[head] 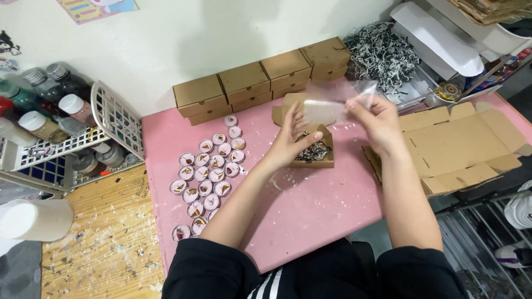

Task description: The person is packaging small pink candles into small cardboard boxes, using paper shreds as filler.

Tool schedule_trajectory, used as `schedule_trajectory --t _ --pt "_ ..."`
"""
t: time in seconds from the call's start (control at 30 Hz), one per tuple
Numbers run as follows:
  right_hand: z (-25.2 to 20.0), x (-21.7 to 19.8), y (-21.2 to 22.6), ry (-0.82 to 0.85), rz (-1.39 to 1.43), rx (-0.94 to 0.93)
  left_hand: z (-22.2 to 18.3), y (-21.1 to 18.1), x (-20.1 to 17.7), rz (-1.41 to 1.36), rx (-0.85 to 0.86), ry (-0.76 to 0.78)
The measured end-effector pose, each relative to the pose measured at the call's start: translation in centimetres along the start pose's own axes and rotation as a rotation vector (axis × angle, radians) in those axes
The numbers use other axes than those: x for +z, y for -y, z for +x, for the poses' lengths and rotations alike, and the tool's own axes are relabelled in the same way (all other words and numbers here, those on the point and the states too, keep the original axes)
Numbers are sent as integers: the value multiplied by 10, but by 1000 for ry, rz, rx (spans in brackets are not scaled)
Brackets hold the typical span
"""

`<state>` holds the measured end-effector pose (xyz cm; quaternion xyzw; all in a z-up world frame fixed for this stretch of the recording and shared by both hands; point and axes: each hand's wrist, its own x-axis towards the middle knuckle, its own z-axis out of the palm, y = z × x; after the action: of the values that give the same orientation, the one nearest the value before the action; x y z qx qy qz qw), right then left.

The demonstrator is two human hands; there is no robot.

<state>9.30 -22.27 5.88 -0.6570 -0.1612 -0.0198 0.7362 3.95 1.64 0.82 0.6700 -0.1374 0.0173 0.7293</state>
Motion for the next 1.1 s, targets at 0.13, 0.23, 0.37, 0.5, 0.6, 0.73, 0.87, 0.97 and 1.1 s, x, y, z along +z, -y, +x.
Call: schedule_trajectory --t 0.13,0.23,0.37,0.5,0.6,0.73,0.87,0.97,1.1 --pt "-15 19 -1 111 201 134 -9 -32 -14 101 194 132" --pt "-22 24 -7 146 248 268 -11 -33 -17 290 154 63" --pt "-26 16 -16 136 222 331 -7 -14 -21 587 47 12" --pt "-31 3 -9 63 232 242 -16 -30 -20 884 8 71" --pt "-31 3 -9 26 247 207 -22 -29 -13 1160 84 147" --pt "-33 23 -11 -8 253 207 -15 -2 -21 1257 94 122" --pt "-31 47 -27 -57 354 177 -13 -15 -32 862 195 114" --pt "-29 70 -38 -55 426 152 -11 -30 -32 314 95 46" --pt "-30 103 -50 32 465 155 5 0 -49 -65 -9 -195"
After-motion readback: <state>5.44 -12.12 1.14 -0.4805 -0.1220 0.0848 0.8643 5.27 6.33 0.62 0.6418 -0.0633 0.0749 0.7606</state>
